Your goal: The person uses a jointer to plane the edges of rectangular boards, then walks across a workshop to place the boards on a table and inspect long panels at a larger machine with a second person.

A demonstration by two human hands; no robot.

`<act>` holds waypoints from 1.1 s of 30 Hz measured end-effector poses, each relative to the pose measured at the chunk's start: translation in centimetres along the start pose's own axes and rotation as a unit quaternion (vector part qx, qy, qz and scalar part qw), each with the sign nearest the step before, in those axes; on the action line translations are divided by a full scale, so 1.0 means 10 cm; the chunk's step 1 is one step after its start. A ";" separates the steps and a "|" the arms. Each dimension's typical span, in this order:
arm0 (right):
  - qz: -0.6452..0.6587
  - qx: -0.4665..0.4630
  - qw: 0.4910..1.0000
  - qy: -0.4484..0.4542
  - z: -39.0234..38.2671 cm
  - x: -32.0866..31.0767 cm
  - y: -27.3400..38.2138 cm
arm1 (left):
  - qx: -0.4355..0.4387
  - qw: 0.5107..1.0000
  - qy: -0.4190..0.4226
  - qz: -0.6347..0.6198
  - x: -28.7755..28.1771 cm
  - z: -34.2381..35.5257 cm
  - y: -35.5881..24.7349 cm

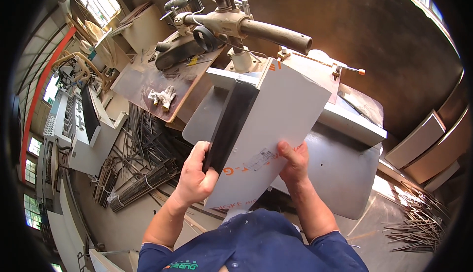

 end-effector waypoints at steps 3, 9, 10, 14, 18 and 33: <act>-0.008 -0.015 1.000 0.004 -0.08 -0.03 0.05 | -0.062 0.996 0.062 -0.034 0.07 0.08 -0.05; -0.061 -0.066 0.996 0.009 -0.26 -0.03 0.10 | -0.090 0.984 0.012 -0.153 0.31 0.19 -0.19; -0.066 -0.079 0.995 0.016 -0.28 -0.02 0.12 | -0.090 0.983 0.016 -0.161 0.33 0.18 -0.19; -0.064 -0.076 0.995 -0.007 -0.36 -0.03 0.16 | -0.056 0.984 0.005 -0.169 0.33 0.09 -0.18; -0.060 -0.077 0.995 -0.005 -0.43 0.00 0.19 | -0.086 0.984 0.022 -0.152 0.28 -0.02 -0.14; -0.151 -0.125 0.979 0.062 -0.72 0.04 0.28 | -0.006 0.986 -0.020 -0.165 0.18 -0.36 -0.12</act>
Point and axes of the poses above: each hand's wrist, its own z-axis towards the middle knuckle, its own x-axis out of the palm, y = z × x, the point moved 3 cm from there along z, towards the middle knuckle, and after that the axes turned 15 degrees about -y, right-handed, at the moved point
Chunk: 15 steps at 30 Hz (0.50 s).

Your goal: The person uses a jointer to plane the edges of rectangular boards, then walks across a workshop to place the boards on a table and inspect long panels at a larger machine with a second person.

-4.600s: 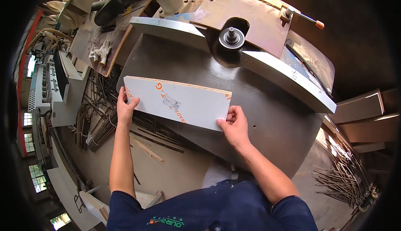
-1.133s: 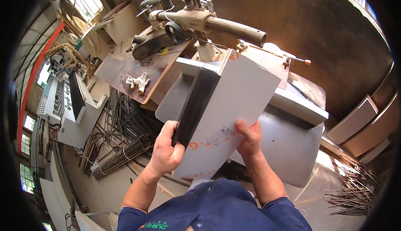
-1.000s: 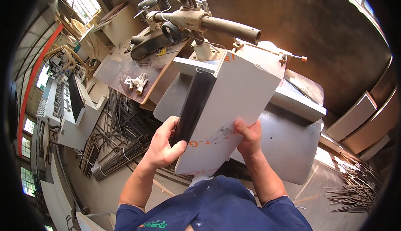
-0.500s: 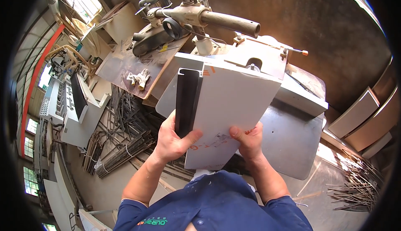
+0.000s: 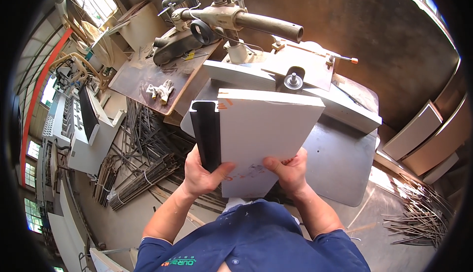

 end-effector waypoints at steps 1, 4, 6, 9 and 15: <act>-0.011 0.002 1.000 0.002 0.00 0.00 0.00 | -0.011 1.000 -0.002 -0.010 -0.01 -0.01 0.01; -0.015 -0.011 1.000 0.017 -0.01 0.01 -0.02 | 0.002 0.999 0.001 -0.032 -0.04 -0.01 0.05; -0.009 0.017 1.000 0.001 0.00 0.02 -0.09 | 0.049 0.999 -0.011 -0.006 -0.06 0.02 0.11; -0.002 0.030 1.000 0.001 0.07 0.08 -0.25 | 0.009 1.000 -0.029 0.009 -0.17 0.05 0.30; -0.030 0.125 0.990 -0.061 0.30 0.12 -0.83 | -0.177 0.973 -0.113 -0.100 -0.78 0.13 1.13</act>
Point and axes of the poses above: each hand's wrist, its own z-axis towards the middle knuckle, its own x-axis out of the palm, y = z × x, the point moved 3 cm from there along z, towards the middle knuckle, and after that the axes turned 15 degrees about -y, right-handed, at the moved point
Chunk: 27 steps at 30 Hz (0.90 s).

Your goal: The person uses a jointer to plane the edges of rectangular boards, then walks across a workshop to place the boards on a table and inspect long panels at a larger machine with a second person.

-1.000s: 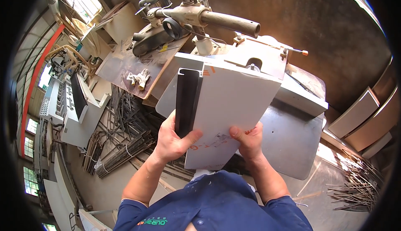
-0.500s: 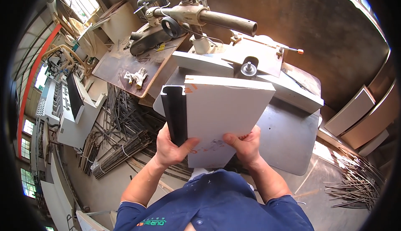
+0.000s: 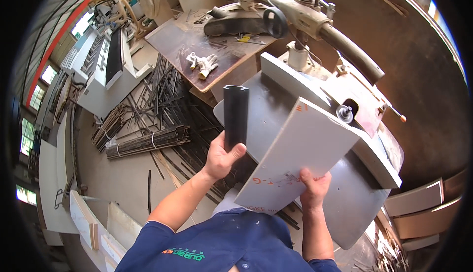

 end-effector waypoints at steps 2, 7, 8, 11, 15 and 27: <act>-0.016 0.008 0.999 -0.036 0.16 -0.03 -0.14 | -0.017 0.993 -0.115 0.008 -0.50 0.28 0.31; -0.085 0.023 0.993 -0.073 0.46 0.08 -0.46 | -0.307 0.906 -0.290 0.037 -1.84 1.17 1.53; -0.101 0.021 0.991 -0.084 0.50 0.15 -0.52 | -0.274 0.921 -0.275 0.031 -2.01 1.50 1.70; -0.137 0.017 0.984 -0.114 0.59 0.45 -0.68 | -0.235 0.932 -0.273 0.028 -2.30 2.76 1.97; -0.159 -0.003 0.974 -0.161 0.66 0.81 -0.81 | -0.265 0.870 -0.370 -0.191 -2.32 4.16 2.01; -0.167 0.117 0.970 0.134 0.95 1.85 -1.38 | -0.074 0.994 0.070 -0.048 -1.32 1.32 0.78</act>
Point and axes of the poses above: each hand's wrist, its own z-axis towards the middle knuckle, its own x-axis out of the palm, y = z × x, the point moved 3 cm from there along z, towards the middle knuckle, and after that the axes turned 15 degrees about -y, right-handed, at the moved point
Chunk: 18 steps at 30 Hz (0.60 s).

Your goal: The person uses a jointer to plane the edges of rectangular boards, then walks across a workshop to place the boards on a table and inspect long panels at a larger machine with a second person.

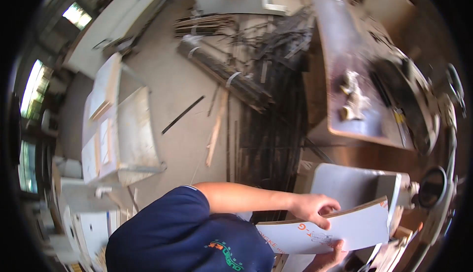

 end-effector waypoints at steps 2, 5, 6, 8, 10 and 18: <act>0.032 0.046 0.994 0.099 -0.03 0.29 -0.12 | -0.062 0.996 -0.061 -0.003 -0.08 -0.51 -0.13; 0.029 0.049 0.979 0.198 -0.23 0.76 -0.40 | 0.053 0.966 -0.238 0.086 -0.30 -1.42 -0.20; 0.045 0.059 0.968 0.241 -0.37 0.93 -0.50 | 0.027 0.954 -0.284 0.096 -0.35 -1.77 -0.15; 0.050 0.063 0.957 0.280 -0.72 1.27 -0.68 | 0.011 0.934 -0.346 0.087 -0.38 -2.51 -0.05; 0.096 0.073 0.943 0.309 -1.13 1.58 -0.77 | -0.024 0.904 -0.410 0.117 -0.36 -3.23 0.06; 0.053 0.175 0.897 0.402 -2.45 2.52 -0.98 | -0.013 0.844 -0.524 0.113 -0.34 -5.15 0.31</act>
Point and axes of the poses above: each hand's wrist, its own z-axis towards the middle knuckle, its own x-axis out of the palm, y = z × x, the point moved 3 cm from there along z, towards the middle knuckle, and after that the axes turned 15 degrees about -y, right-handed, at the moved point
